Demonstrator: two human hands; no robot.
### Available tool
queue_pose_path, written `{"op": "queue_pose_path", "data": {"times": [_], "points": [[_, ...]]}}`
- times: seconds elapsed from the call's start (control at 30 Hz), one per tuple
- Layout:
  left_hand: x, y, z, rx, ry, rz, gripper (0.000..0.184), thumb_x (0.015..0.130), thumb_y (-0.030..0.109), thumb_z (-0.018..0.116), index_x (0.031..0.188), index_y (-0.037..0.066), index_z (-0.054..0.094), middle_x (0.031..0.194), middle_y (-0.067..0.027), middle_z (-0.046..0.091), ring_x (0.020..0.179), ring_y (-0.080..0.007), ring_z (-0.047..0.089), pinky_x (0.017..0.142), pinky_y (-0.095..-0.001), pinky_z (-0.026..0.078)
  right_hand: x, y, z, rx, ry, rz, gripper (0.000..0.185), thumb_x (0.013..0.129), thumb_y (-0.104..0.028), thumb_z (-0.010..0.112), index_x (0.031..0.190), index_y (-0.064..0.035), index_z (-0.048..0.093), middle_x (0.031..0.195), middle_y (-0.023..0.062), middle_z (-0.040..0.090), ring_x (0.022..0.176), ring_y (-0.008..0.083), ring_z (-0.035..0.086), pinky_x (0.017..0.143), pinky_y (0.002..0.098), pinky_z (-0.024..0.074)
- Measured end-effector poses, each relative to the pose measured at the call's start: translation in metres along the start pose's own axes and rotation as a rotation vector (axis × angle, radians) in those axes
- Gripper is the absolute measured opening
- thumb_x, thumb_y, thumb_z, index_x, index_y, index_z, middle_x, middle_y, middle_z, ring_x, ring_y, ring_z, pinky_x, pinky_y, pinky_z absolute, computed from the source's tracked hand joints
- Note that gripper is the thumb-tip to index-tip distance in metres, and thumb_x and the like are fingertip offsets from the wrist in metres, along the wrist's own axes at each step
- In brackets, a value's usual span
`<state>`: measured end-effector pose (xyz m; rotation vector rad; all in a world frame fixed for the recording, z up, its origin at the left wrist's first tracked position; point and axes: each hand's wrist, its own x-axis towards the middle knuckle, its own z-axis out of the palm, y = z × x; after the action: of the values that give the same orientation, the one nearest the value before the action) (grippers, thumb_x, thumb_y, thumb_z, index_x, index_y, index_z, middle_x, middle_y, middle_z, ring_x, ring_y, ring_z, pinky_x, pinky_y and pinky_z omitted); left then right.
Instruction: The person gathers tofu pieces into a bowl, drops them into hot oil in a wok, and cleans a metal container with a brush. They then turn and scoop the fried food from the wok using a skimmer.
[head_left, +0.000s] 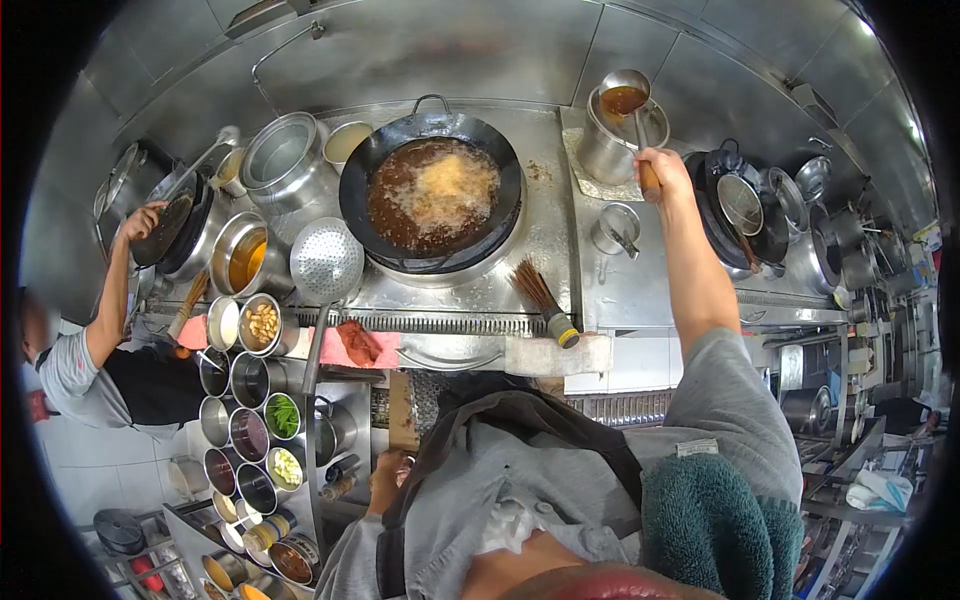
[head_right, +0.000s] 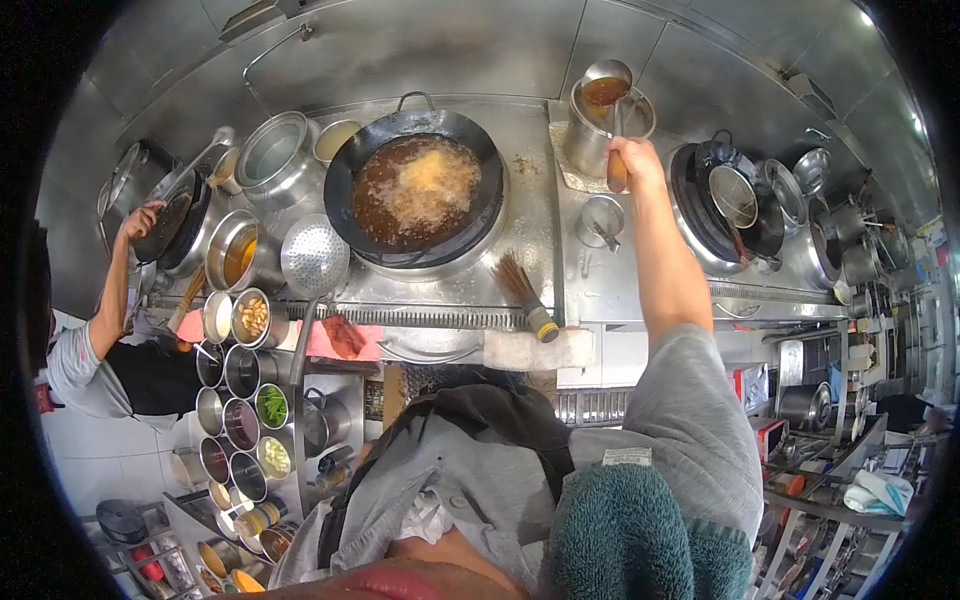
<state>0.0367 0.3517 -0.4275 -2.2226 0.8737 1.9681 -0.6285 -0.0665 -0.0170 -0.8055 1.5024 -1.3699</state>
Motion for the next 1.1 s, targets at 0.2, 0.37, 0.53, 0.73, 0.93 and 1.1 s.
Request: {"op": "queue_pose_path", "data": {"times": [0.2, 0.37, 0.53, 0.73, 0.93, 1.1], "points": [[0.024, 0.021, -0.018, 0.117, -0.011, 0.104, 0.017, 0.086, 0.017, 0.050, 0.093, 0.008, 0.063, 0.073, -0.0051, 0.059, 0.058, -0.0164, 0.056, 0.045, -0.0316, 0.046, -0.025, 0.008, -0.006, -1.361, 0.280, -0.355, 0.036, 0.074, -0.011, 0.059, 0.106, 0.0041, 0.053, 0.101, 0.0272, 0.061, 0.098, 0.0427, 0.057, 0.088, 0.0455, 0.0454], [0.014, 0.052, -0.031, 0.188, 0.026, 0.205, 0.018, 0.086, 0.017, 0.050, 0.094, 0.008, 0.063, 0.074, -0.0051, 0.059, 0.060, -0.0161, 0.057, 0.045, -0.0317, 0.046, -0.086, 0.043, 0.026, -1.092, 0.269, -0.455, 0.044, 0.075, -0.007, 0.057, 0.117, 0.0021, 0.045, 0.103, 0.0277, 0.059, 0.099, 0.0425, 0.056, 0.086, 0.0481, 0.0442], [-0.031, 0.069, -0.034, 0.238, 0.077, 0.235, 0.018, 0.086, 0.017, 0.050, 0.094, 0.007, 0.063, 0.075, -0.0050, 0.059, 0.061, -0.0159, 0.057, 0.046, -0.0317, 0.046, -0.147, 0.155, 0.023, -0.840, 0.111, -0.301, 0.051, 0.077, -0.008, 0.058, 0.125, 0.0013, 0.046, 0.096, 0.0307, 0.060, 0.091, 0.0425, 0.060, 0.076, 0.0435, 0.0481], [-0.077, 0.081, -0.026, -0.050, 0.134, -0.040, 0.026, 0.088, 0.015, 0.044, 0.108, 0.012, 0.059, 0.087, -0.0068, 0.063, 0.066, -0.0171, 0.060, 0.048, -0.0316, 0.049, -0.207, 0.248, 0.016, -1.111, -0.047, -0.162, 0.057, 0.076, -0.002, 0.057, 0.130, 0.0044, 0.040, 0.099, 0.0287, 0.060, 0.093, 0.0420, 0.058, 0.079, 0.0434, 0.0479], [-0.009, 0.033, -0.046, -0.074, 0.080, -0.033, 0.017, 0.087, 0.015, 0.048, 0.100, 0.010, 0.059, 0.082, -0.0054, 0.061, 0.062, -0.0177, 0.059, 0.050, -0.0333, 0.051, -0.212, 0.288, -0.004, -1.197, -0.016, -0.134, 0.057, 0.079, -0.006, 0.060, 0.131, 0.0005, 0.038, 0.097, 0.0261, 0.059, 0.092, 0.0416, 0.058, 0.079, 0.0447, 0.0473], [-0.005, 0.045, -0.060, -0.234, 0.092, 0.014, 0.013, 0.085, 0.014, 0.054, 0.097, 0.012, 0.059, 0.078, -0.0034, 0.059, 0.060, -0.0186, 0.058, 0.050, -0.0341, 0.051, -0.197, 0.290, -0.036, -0.989, -0.004, -0.182, 0.024, 0.084, -0.022, 0.056, 0.088, -0.0011, 0.068, 0.090, 0.0227, 0.064, 0.088, 0.0381, 0.062, 0.077, 0.0439, 0.0492]]}}
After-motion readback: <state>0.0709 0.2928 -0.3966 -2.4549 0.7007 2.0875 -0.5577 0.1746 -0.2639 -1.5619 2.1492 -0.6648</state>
